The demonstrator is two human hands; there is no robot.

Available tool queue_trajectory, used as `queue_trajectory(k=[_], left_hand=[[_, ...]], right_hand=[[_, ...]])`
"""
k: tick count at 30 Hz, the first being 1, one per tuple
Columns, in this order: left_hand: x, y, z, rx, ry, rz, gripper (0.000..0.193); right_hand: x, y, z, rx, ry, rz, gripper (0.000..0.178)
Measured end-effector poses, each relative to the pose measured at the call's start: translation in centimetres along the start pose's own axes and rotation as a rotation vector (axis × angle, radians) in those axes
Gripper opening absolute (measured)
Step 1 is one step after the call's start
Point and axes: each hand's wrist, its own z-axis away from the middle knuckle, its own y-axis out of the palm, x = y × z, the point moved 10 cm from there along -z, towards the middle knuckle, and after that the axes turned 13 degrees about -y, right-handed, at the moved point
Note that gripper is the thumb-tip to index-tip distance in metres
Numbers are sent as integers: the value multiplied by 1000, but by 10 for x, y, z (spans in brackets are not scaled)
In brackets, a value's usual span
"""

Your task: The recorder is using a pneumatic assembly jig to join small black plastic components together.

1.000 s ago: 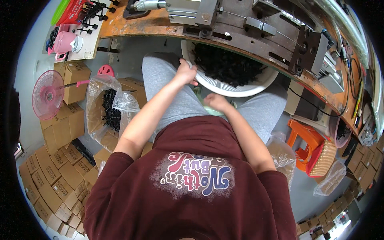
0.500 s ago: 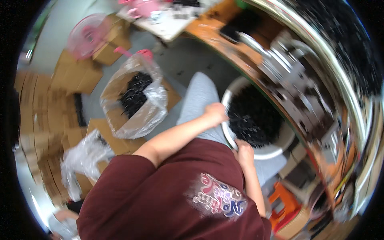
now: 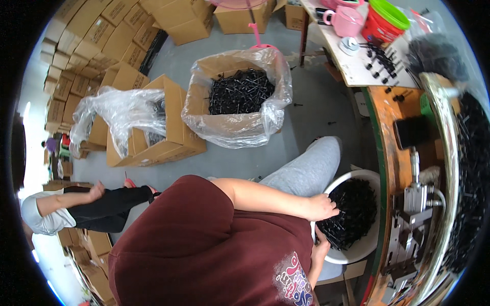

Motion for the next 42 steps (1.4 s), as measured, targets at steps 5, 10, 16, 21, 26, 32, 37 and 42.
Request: queue_trajectory(k=[5,10,16,21,26,32,37,42], left_hand=[[6,-6,14,28,80,154,30],[-5,-32,5,129,154,228,59],[-26,-26,-1,273,279,275,55],[-53,-12,2,332,442,220,51],[-61,0,5,388,462,222,52],[-47,2,-6,422,355,207,54],[-37,16,-3,549,307,207,59],[-34,30,-4,631,274,203,59]], right_hand=[[-45,12,10,-83,83,-280,45],[-23,-6,9,-126,74,-16,43],[-13,-10,16,-254,45,144,41],[-8,-12,26,-296,87,113,36],[23,-27,41,-350,103,17,34],[38,-42,24,-422,-23,55,28],[21,-29,30,-478,42,-20,26],[-10,-23,40,-604,110,-110,24]])
